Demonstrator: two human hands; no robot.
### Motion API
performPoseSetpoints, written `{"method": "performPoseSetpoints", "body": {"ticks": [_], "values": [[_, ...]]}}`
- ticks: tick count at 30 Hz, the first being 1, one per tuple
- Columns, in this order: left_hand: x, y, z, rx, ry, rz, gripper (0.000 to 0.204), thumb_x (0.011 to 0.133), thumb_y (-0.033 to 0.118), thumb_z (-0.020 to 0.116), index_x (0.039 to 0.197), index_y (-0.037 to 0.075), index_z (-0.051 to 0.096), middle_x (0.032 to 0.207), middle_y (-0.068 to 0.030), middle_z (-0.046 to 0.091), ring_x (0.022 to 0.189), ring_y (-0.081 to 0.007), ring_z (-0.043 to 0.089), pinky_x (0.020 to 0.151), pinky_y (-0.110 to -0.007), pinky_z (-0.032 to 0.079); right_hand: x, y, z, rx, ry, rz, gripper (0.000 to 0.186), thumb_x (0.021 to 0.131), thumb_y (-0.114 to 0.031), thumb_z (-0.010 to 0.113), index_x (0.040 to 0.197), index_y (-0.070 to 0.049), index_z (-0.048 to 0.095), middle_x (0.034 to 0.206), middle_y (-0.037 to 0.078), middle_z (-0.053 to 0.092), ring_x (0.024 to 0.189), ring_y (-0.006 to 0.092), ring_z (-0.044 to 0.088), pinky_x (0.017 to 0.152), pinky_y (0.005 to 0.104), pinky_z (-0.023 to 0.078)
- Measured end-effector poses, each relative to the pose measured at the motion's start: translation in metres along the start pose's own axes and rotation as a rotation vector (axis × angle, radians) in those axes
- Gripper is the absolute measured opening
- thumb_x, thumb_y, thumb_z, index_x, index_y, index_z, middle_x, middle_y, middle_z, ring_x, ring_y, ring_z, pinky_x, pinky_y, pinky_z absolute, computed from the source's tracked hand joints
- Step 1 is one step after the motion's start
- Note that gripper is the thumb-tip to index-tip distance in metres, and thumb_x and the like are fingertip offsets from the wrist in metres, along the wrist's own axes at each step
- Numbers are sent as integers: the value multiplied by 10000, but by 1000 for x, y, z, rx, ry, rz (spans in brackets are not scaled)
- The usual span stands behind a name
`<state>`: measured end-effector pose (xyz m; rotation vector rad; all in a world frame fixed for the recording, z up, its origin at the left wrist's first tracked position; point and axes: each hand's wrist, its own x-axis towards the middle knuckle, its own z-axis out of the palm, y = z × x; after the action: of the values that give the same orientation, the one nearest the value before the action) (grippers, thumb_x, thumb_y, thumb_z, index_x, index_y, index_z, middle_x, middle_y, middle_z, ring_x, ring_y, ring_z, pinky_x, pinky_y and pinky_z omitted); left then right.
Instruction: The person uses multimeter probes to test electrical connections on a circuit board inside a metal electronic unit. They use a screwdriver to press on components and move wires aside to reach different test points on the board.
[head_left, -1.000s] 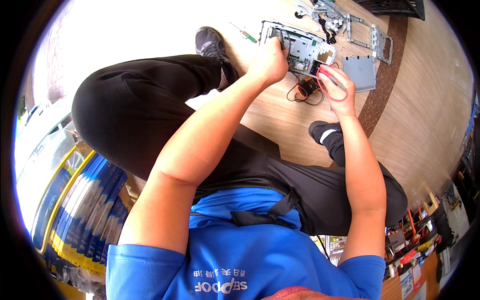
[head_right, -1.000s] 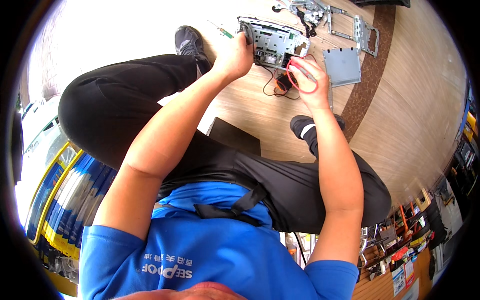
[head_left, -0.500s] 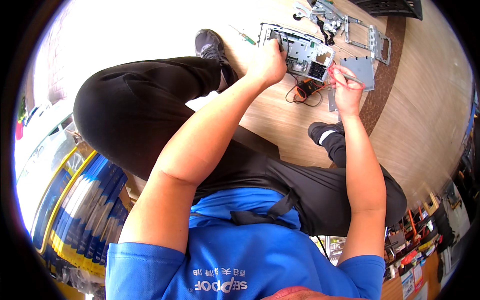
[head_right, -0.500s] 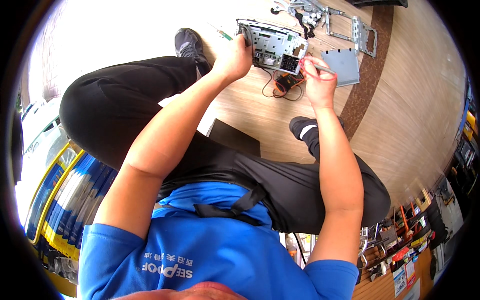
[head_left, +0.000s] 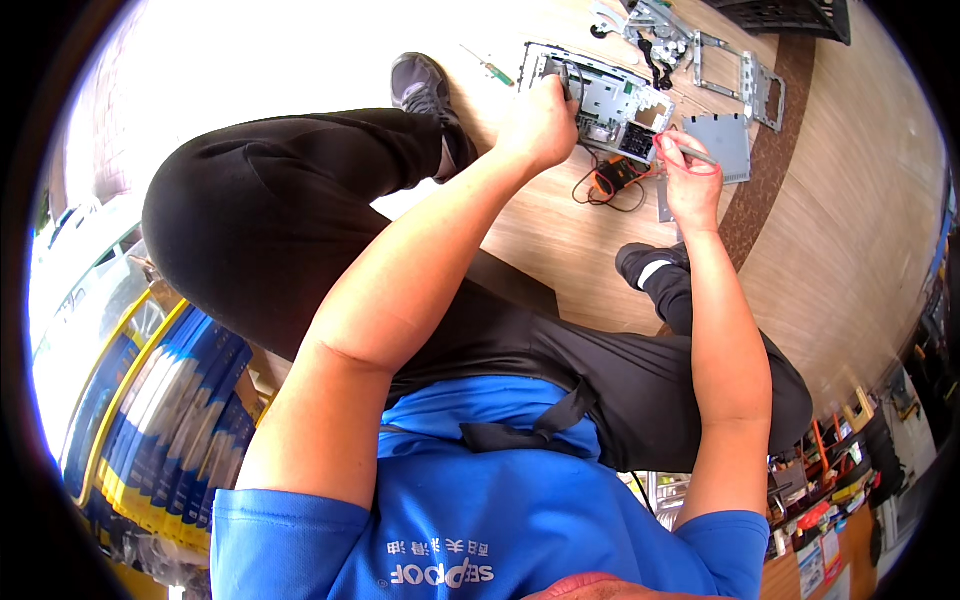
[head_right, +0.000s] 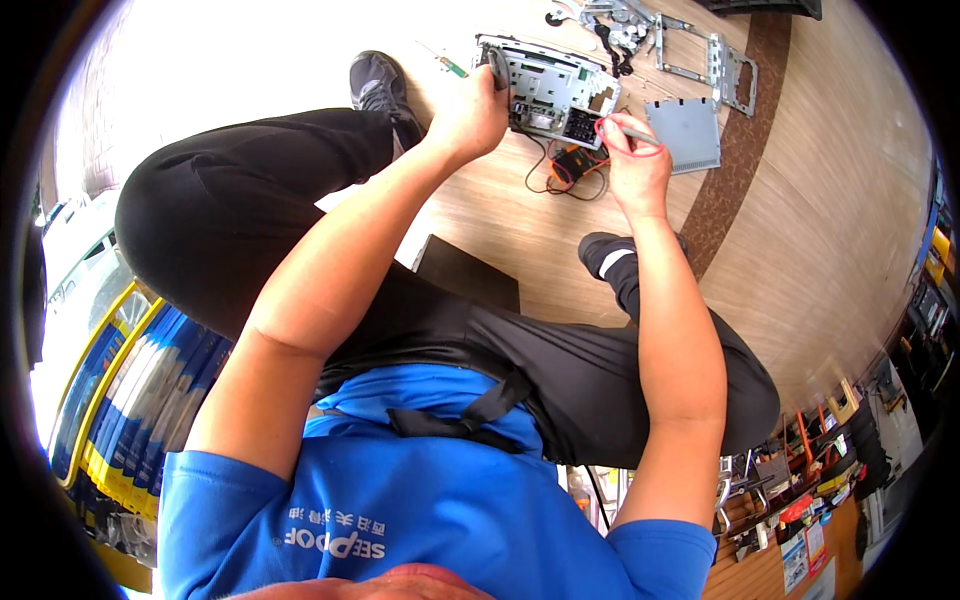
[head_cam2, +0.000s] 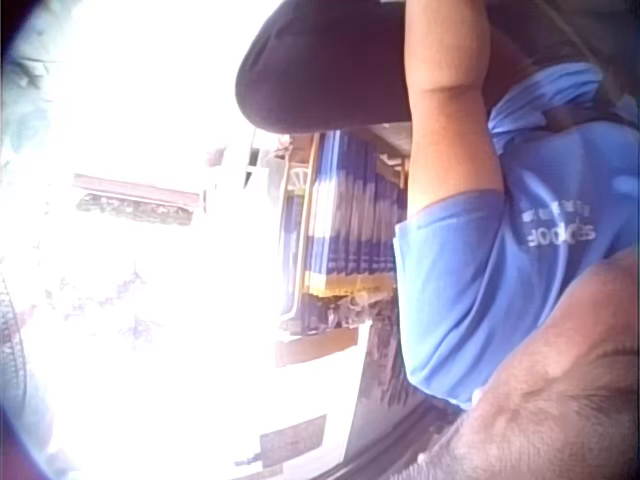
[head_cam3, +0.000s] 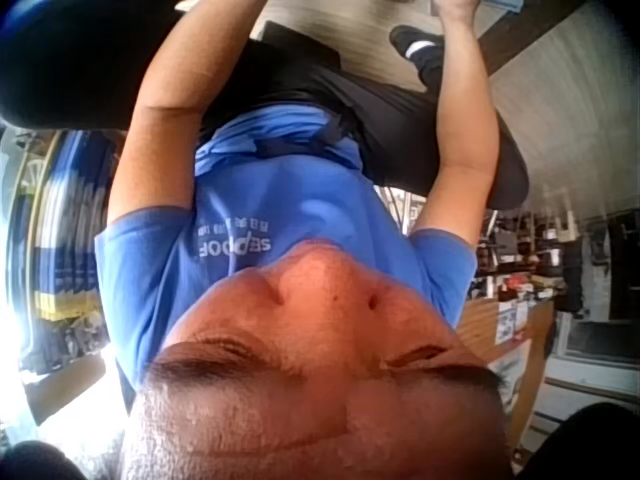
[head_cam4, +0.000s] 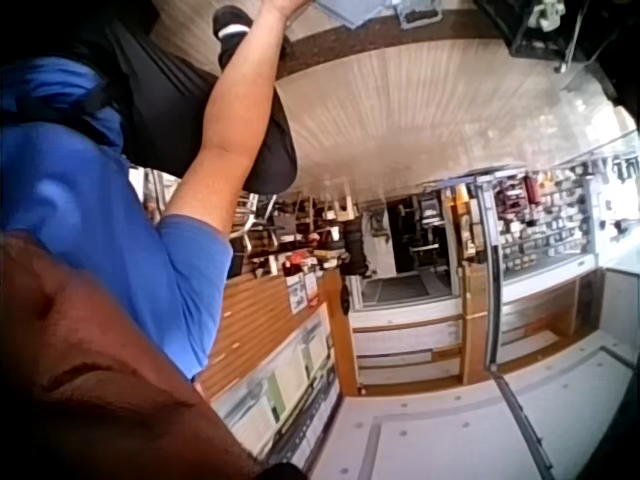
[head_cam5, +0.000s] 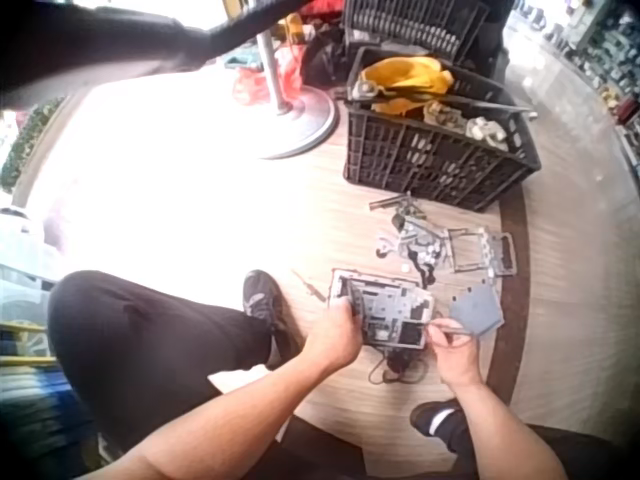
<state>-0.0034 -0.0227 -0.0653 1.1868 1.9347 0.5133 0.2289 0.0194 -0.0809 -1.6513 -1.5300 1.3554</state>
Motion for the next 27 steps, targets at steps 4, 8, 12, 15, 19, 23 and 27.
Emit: {"method": "performPoseSetpoints", "body": {"ticks": [4,8,12,15,19,23,27], "values": [[-1,0,-1,-1,10,8,239,919,193,588,989,-34,564,957,-275,659,956,-437,630,858,-496,483,0,1,1,-14,2,-48,192,923,-154,682,1022,10,695,909,39,696,824,92,613,737,245,498],[-1,1,-1,-8,-1,-5,240,918,191,587,989,-37,563,962,-277,658,958,-437,629,860,-496,482,0,-1,0,-18,-3,-42,193,923,-154,682,1024,10,694,911,44,698,826,93,619,739,245,501],[-1,1,-2,-4,4,5,240,917,188,587,990,-40,565,967,-279,656,963,-438,627,862,-494,482,-1,-4,0,-31,-12,-46,192,923,-151,679,1023,12,696,901,48,707,818,102,638,730,243,508],[-1,1,-2,0,1,2,239,915,186,587,990,-40,567,967,-280,655,964,-438,627,862,-492,484,-1,-6,-1,-52,-15,-47,190,921,-147,681,1023,12,701,895,48,712,811,105,647,726,240,513],[-1,2,-2,4,-5,-7,236,914,185,588,989,-38,570,967,-279,656,961,-437,629,859,-488,487,-3,-8,-1,-5,-27,-88,198,913,-144,691,1037,9,708,897,47,713,808,103,651,733,233,516],[-1,3,-2,12,4,2,239,913,187,591,986,-40,571,958,-280,658,952,-436,633,855,-487,489,-2,-4,-2,84,-43,-76,206,909,-142,696,1048,10,707,901,47,714,811,101,651,740,229,517],[-1,3,-3,27,-2,2,248,911,192,594,984,-44,572,947,-281,659,943,-436,636,851,-490,492,-4,-7,-2,15,-45,-92,205,909,-140,698,1048,11,706,910,53,715,816,99,651,745,230,518]]}}
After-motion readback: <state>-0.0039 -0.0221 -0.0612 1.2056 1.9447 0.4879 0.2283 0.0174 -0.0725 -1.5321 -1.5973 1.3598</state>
